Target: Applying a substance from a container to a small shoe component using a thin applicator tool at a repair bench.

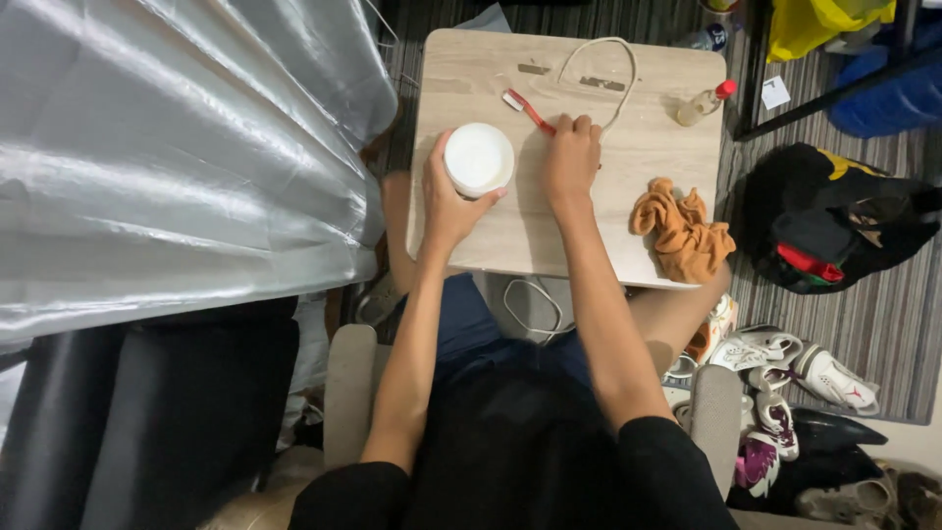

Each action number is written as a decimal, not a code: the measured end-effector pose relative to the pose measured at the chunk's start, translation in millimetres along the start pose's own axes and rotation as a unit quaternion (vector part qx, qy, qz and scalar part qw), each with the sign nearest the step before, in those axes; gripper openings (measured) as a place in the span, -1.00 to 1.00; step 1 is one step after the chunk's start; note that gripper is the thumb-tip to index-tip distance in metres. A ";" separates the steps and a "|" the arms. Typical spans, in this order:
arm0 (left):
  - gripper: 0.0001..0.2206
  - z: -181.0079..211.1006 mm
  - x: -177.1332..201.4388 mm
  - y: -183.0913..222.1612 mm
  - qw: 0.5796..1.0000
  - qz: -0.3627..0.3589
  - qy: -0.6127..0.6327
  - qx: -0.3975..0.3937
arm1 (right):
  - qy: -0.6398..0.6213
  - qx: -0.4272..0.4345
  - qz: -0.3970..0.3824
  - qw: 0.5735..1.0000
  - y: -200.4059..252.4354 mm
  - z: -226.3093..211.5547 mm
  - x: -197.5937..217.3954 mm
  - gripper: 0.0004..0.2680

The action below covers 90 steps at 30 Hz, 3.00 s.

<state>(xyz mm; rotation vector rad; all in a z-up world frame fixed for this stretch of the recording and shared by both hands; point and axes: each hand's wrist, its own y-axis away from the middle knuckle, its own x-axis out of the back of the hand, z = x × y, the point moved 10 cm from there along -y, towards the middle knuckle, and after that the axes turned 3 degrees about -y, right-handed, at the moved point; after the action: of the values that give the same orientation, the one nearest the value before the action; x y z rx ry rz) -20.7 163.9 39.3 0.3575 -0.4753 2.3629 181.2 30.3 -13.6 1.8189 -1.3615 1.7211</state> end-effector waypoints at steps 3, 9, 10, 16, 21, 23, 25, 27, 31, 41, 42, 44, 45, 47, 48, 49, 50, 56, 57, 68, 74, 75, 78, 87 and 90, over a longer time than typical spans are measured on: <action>0.07 5.2 3.7 -0.3 1.000 0.002 0.012 0.004 | -0.013 -0.036 -0.024 0.999 -9.4 -7.0 -9.6 -0.85; 0.04 1.9 2.9 -1.3 0.998 0.002 0.056 0.011 | -0.120 -0.081 -0.013 0.989 -22.4 -37.1 -5.9 -0.87; 0.03 1.9 3.7 -1.1 0.997 0.003 0.073 0.012 | -0.156 -0.103 -0.018 0.982 -23.5 -36.3 -13.4 -0.88; -0.23 32.3 17.6 5.6 0.992 -0.019 0.115 -0.037 | -0.423 -0.095 0.011 0.901 -9.6 -56.4 72.9 -0.97; -0.11 7.9 28.9 19.7 0.981 0.009 0.196 0.001 | -0.487 -0.143 -0.024 0.861 80.1 -59.4 120.6 -0.94; -0.11 5.6 25.8 27.0 0.975 0.001 0.222 0.003 | -0.490 -0.160 -0.061 0.855 121.9 -60.0 123.0 -0.94; -0.18 12.3 9.7 38.6 0.915 -0.041 0.399 0.043 | -0.490 -0.192 -0.115 0.842 165.4 -56.6 118.0 -0.93; -0.14 14.8 -2.7 51.0 0.887 -0.064 0.454 0.053 | -0.505 -0.215 -0.143 0.824 191.5 -46.6 113.3 -0.93; -0.30 -36.7 -43.3 88.5 0.781 -0.091 0.585 0.199 | -0.513 -0.261 -0.214 0.790 204.9 -28.3 125.1 -0.93; -0.39 28.6 -51.0 91.1 0.771 -0.120 0.595 0.192 | -0.356 -0.133 -0.247 0.891 188.5 -72.4 197.0 -0.87; -0.41 32.7 -50.5 90.6 0.774 -0.120 0.592 0.188 | -0.363 -0.135 -0.231 0.893 184.9 -76.7 207.1 -0.85; -0.44 42.6 -48.5 92.4 0.780 -0.117 0.587 0.183 | -0.373 -0.134 -0.215 0.893 182.5 -77.4 210.8 -0.83; -0.36 54.0 -48.8 96.0 0.776 -0.130 0.595 0.161 | -0.361 -0.146 -0.184 0.902 183.4 -67.0 209.8 -0.81; -0.28 63.8 -49.2 100.2 0.773 -0.142 0.602 0.140 | -0.351 -0.157 -0.154 0.910 187.2 -57.9 209.1 -0.79; -0.32 60.5 -48.8 100.4 0.774 -0.133 0.602 0.145 | -0.343 -0.141 -0.134 0.919 187.5 -59.6 214.2 -0.81; -0.35 57.8 -49.8 99.0 0.774 -0.126 0.602 0.150 | -0.334 -0.125 -0.111 0.928 186.9 -60.8 219.6 -0.83; -0.35 59.5 -50.9 99.0 0.774 -0.127 0.602 0.148 | -0.334 -0.125 -0.110 0.928 187.5 -65.8 223.9 -0.83; -0.38 70.0 -46.0 100.6 0.775 -0.107 0.609 0.132 | -0.328 -0.099 -0.097 0.934 184.9 -64.9 244.2 -0.83; -0.41 76.0 -46.7 99.9 0.764 -0.112 0.619 0.141 | -0.314 -0.104 -0.085 0.940 184.5 -60.8 246.9 -0.83; -0.48 108.2 -40.6 101.8 0.724 -0.114 0.664 0.150 | -0.262 -0.087 -0.063 0.959 196.2 -67.3 272.0 -0.87; -0.54 127.1 -25.2 92.3 0.732 -0.117 0.662 0.111 | -0.317 -0.090 -0.117 0.937 193.4 -83.3 281.2 -0.93; -0.54 130.6 -22.3 92.9 0.732 -0.120 0.662 0.109 | -0.301 -0.094 -0.098 0.944 193.8 -73.9 282.5 -0.91; -0.53 133.3 -21.1 92.9 0.732 -0.128 0.662 0.100 | -0.295 -0.101 -0.099 0.945 195.2 -80.8 286.0 -0.91; -0.53 116.1 -24.6 99.4 0.742 -0.106 0.656 0.083 | -0.308 -0.086 -0.109 0.941 196.9 -84.0 284.9 -0.92; -0.51 113.6 -26.2 99.1 0.741 -0.104 0.659 0.078 | -0.325 -0.082 -0.128 0.933 196.5 -96.4 288.1 -0.93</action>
<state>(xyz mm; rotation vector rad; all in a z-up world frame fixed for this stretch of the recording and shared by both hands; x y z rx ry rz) -54.9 31.3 107.5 -1.1125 0.4351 1.8297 -75.9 -120.1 191.8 2.4458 -1.3424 0.8657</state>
